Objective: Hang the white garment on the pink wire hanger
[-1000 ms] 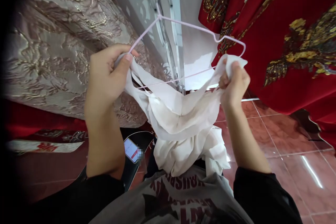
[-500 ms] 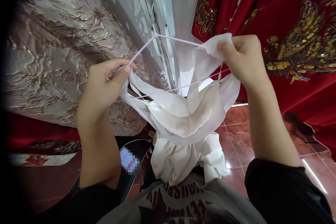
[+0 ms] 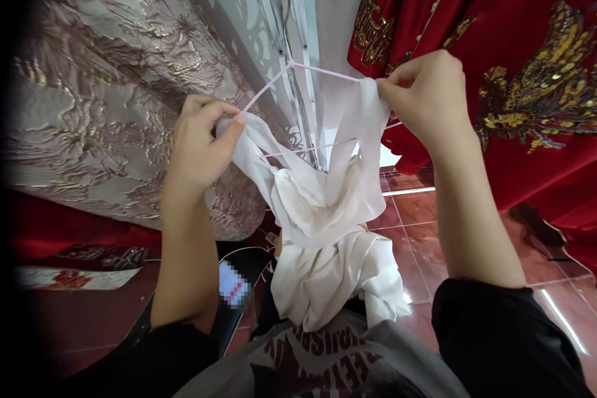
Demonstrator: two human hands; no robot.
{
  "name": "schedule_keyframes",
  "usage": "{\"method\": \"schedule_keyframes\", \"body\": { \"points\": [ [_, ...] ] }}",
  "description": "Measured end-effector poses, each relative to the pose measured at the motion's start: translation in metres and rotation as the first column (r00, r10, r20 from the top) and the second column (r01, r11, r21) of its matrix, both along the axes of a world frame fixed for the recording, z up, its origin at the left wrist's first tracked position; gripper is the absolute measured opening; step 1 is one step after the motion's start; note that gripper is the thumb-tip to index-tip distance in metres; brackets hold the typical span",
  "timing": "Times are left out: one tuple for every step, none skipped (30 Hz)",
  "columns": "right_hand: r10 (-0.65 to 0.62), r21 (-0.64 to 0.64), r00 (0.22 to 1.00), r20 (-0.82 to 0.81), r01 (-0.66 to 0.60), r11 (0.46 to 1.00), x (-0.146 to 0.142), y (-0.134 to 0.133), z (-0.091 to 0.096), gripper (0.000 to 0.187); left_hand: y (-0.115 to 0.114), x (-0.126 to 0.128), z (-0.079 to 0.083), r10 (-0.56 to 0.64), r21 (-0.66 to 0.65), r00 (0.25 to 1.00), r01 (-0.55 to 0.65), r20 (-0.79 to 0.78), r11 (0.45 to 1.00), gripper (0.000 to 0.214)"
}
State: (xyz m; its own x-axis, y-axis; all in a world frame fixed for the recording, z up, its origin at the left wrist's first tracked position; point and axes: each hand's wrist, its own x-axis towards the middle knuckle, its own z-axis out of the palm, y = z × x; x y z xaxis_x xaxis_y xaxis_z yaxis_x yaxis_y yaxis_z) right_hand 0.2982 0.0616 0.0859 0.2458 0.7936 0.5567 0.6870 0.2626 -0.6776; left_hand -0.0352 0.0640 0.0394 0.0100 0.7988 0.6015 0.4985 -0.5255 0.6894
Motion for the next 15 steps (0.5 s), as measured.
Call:
{"method": "schedule_keyframes", "body": {
  "points": [
    [-0.024, -0.056, 0.999, 0.024, 0.025, 0.998, -0.001, 0.003, -0.002, 0.011, 0.0, -0.002, -0.003, -0.01, 0.001, 1.0, 0.01, 0.026, 1.0, 0.019],
    [-0.042, -0.108, 0.998, 0.042, 0.047, 0.993, -0.001, 0.005, -0.005, 0.007, 0.0, -0.004, -0.007, -0.007, 0.004, 0.999, 0.007, 0.037, 1.0, 0.022],
    [-0.06, -0.133, 0.997, 0.047, 0.066, 0.989, -0.001, 0.008, -0.01, 0.012, -0.001, -0.006, -0.011, 0.009, 0.014, 0.999, -0.01, 0.04, 1.0, 0.024],
    [-0.071, -0.115, 0.997, 0.033, 0.075, 0.991, 0.0, 0.01, -0.015, 0.02, -0.004, -0.007, -0.017, 0.032, 0.028, 0.998, -0.033, 0.045, 0.999, 0.027],
    [-0.074, -0.071, 0.997, 0.024, 0.075, 0.995, 0.0, 0.011, -0.022, 0.024, -0.006, -0.008, -0.024, 0.057, 0.047, 0.997, -0.059, 0.053, 0.997, 0.03],
    [-0.073, 0.006, 0.997, 0.014, 0.073, 0.997, -0.001, 0.01, -0.029, 0.024, -0.01, -0.007, -0.032, 0.086, 0.077, 0.994, -0.091, 0.066, 0.993, 0.033],
    [-0.061, 0.114, 0.998, -0.004, 0.061, 0.992, -0.004, 0.008, -0.036, 0.019, -0.013, -0.005, -0.041, 0.119, 0.114, 0.99, -0.128, 0.081, 0.985, 0.035],
    [-0.031, 0.234, 0.999, -0.03, 0.038, 0.971, -0.009, 0.005, -0.043, 0.012, -0.016, -0.003, -0.05, 0.157, 0.153, 0.982, -0.171, 0.1, 0.973, 0.036],
    [0.024, 0.335, 0.998, -0.053, -0.005, 0.942, -0.015, 0.001, -0.05, 0.006, -0.019, 0.0, -0.059, 0.197, 0.188, 0.973, -0.217, 0.119, 0.958, 0.037],
    [0.094, 0.401, 0.994, -0.053, -0.065, 0.914, -0.024, -0.004, -0.057, 0.005, -0.022, 0.004, -0.068, 0.238, 0.215, 0.962, -0.262, 0.134, 0.941, 0.038],
    [0.169, 0.429, 0.985, -0.022, -0.143, 0.892, -0.033, -0.008, -0.063, 0.008, -0.023, 0.009, -0.077, 0.275, 0.227, 0.951, -0.302, 0.144, 0.926, 0.038],
    [0.245, 0.416, 0.968, 0.044, -0.241, 0.877, -0.044, -0.011, -0.068, 0.01, -0.024, 0.013, -0.085, 0.306, 0.223, 0.941, -0.333, 0.147, 0.916, 0.037],
    [0.319, 0.37, 0.938, 0.134, -0.346, 0.862, -0.054, -0.012, -0.073, 0.012, -0.024, 0.017, -0.091, 0.327, 0.208, 0.934, -0.352, 0.144, 0.913, 0.036],
    [0.382, 0.307, 0.897, 0.224, -0.437, 0.846, -0.063, -0.012, -0.078, 0.015, -0.023, 0.021, -0.096, 0.337, 0.188, 0.931, -0.359, 0.139, 0.914, 0.035],
    [0.428, 0.244, 0.854, 0.297, -0.501, 0.83, -0.071, -0.009, -0.083, 0.02, -0.022, 0.023, -0.099, 0.336, 0.168, 0.932, -0.356, 0.135, 0.919, 0.035]
  ]
}}
